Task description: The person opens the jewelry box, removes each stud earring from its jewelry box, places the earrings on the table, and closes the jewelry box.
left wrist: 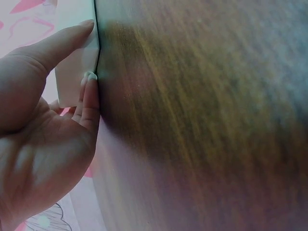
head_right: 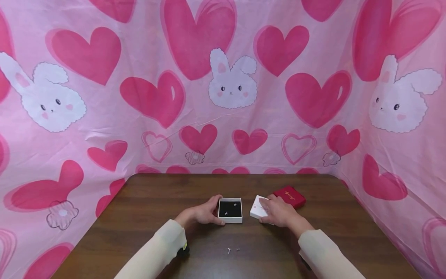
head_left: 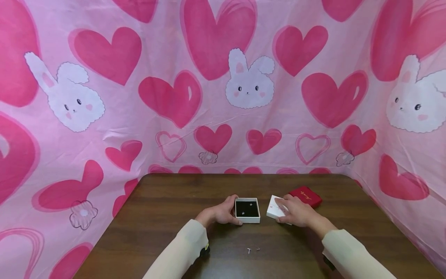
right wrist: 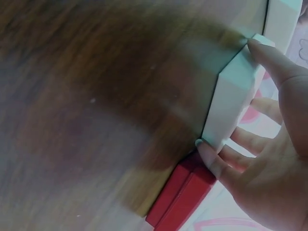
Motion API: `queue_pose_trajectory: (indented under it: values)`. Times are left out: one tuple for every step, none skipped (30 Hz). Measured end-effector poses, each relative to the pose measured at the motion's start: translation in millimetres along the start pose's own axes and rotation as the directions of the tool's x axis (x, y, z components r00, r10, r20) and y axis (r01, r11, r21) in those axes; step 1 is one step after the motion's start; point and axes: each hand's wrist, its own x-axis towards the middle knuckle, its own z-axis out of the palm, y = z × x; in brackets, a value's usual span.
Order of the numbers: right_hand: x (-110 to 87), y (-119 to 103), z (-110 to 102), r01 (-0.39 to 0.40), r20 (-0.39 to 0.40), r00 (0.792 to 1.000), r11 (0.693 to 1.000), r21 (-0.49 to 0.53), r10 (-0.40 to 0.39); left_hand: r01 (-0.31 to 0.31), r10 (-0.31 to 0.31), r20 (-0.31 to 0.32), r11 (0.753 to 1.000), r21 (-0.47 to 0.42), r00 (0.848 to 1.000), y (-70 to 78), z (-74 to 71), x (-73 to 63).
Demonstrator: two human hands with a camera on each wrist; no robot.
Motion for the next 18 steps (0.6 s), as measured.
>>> queue_pose_trajectory:
  values:
    - [0.7,-1,-1,0.003,-0.001,1.000,1.000,0.002,-0.003,0.001,-0.001,0.001,1.000,0.000,1.000,-0.3,-0.3,-0.2]
    - [1.3,-1,-1,0.010,-0.002,1.000,1.000,0.003,-0.010,0.000,0.000,0.001,1.000,0.000,1.000,-0.6,-0.4,-0.4]
    - [1.9,-2,-3,0.019,-0.006,1.000,1.000,0.004,-0.019,0.000,0.000,0.001,1.000,0.001,1.000,-0.8,-0.6,-0.4]
    - [1.8,-3,-4,0.020,-0.008,1.000,1.000,0.006,-0.019,0.000,0.000,0.002,1.000,0.000,1.000,-1.0,-0.1,-0.6]
    - [1.8,-4,-5,0.017,-0.013,1.000,1.000,0.008,-0.017,-0.001,0.001,0.002,1.000,0.000,1.000,-1.2,0.4,-0.5]
    - [1.8,-5,-7,0.016,-0.022,1.000,1.000,0.005,-0.016,-0.003,0.003,0.003,1.000,-0.003,1.000,-1.0,0.6,-0.5]
    - [1.8,-6,-8,0.018,-0.033,0.999,1.000,-0.001,-0.018,0.000,0.000,0.005,1.000,-0.004,1.000,-1.1,0.7,-0.7]
    - [1.9,-7,-10,0.020,-0.045,0.999,1.000,-0.009,-0.021,0.001,-0.001,0.006,1.000,-0.007,1.000,-1.0,0.6,-0.9]
    - [2.0,-8,-12,0.019,-0.057,0.998,1.000,-0.017,-0.020,0.007,-0.007,0.009,1.000,-0.012,1.000,-0.6,0.2,-1.4]
    - [2.3,-10,-14,0.016,-0.068,0.998,1.000,-0.025,-0.018,0.009,-0.009,0.010,1.000,-0.014,1.000,-0.6,0.1,-1.6]
    - [2.6,-11,-15,0.020,-0.079,0.997,0.999,-0.031,-0.022,0.011,-0.011,0.011,1.000,-0.016,1.000,-0.5,-0.3,-1.8]
    - [3.0,-12,-16,0.027,-0.088,0.996,0.999,-0.039,-0.030,0.015,-0.014,0.013,1.000,-0.019,1.000,-0.2,-0.7,-2.2]
    - [3.2,-14,-17,0.028,-0.094,0.995,0.999,-0.040,-0.031,0.016,-0.015,0.013,1.000,-0.019,1.000,-0.1,-1.0,-2.4]
    - [3.6,-15,-18,0.034,-0.096,0.995,0.999,-0.041,-0.038,0.015,-0.015,0.011,1.000,-0.017,1.000,0.1,-1.2,-2.5]
    - [4.0,-16,-19,0.041,-0.097,0.994,0.998,-0.038,-0.045,0.012,-0.012,0.009,1.000,-0.017,1.000,0.4,-1.3,-2.6]
    - [4.3,-17,-19,0.048,-0.095,0.994,0.998,-0.037,-0.052,0.010,-0.010,0.007,1.000,-0.013,1.000,0.3,-1.3,-2.3]
    - [4.5,-18,-19,0.053,-0.093,0.994,0.998,-0.034,-0.056,0.011,-0.011,0.006,1.000,-0.011,1.000,0.7,-1.5,-2.4]
    - [4.9,-19,-19,0.059,-0.090,0.994,0.998,-0.033,-0.062,0.012,-0.012,0.007,1.000,-0.009,1.000,1.0,-1.6,-2.5]
